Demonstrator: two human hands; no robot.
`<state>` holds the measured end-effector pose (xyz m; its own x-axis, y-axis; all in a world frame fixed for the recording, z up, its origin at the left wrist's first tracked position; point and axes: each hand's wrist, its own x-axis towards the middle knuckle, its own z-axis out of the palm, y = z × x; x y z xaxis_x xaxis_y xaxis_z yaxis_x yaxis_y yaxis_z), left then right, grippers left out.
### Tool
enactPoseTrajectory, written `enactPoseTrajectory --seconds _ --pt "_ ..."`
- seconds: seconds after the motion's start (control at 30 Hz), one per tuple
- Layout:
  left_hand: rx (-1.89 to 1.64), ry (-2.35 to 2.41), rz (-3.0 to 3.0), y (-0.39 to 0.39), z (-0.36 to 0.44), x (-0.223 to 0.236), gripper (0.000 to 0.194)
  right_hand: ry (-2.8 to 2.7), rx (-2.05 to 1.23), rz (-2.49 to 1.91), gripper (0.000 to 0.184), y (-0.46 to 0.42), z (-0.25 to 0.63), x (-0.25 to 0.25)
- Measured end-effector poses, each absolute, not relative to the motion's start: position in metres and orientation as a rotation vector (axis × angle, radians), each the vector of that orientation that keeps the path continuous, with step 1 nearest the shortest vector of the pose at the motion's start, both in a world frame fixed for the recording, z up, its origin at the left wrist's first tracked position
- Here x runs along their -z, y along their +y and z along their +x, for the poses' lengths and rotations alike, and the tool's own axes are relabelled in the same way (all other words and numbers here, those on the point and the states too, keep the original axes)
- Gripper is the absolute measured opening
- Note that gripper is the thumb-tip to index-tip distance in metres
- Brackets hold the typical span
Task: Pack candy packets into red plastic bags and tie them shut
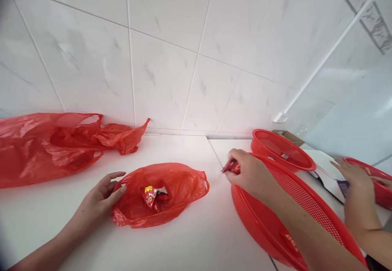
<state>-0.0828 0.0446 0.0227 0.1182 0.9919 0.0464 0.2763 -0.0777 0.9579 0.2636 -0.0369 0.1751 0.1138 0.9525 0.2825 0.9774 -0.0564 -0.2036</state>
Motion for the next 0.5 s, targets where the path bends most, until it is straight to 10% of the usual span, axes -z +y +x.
enactPoseTrajectory --seconds 0.23,0.4,0.5 --pt "-0.97 1.272 1.557 0.046 -0.086 -0.019 0.049 -2.527 -0.192 -1.684 0.017 0.002 0.171 -0.142" --pt "-0.98 1.292 1.538 0.043 -0.084 -0.027 0.044 -2.474 -0.28 -1.759 0.055 0.017 0.168 -0.142" --pt "-0.981 1.29 1.525 0.043 -0.083 -0.027 0.044 -2.064 -0.278 -1.952 0.036 -0.001 0.205 -0.165"
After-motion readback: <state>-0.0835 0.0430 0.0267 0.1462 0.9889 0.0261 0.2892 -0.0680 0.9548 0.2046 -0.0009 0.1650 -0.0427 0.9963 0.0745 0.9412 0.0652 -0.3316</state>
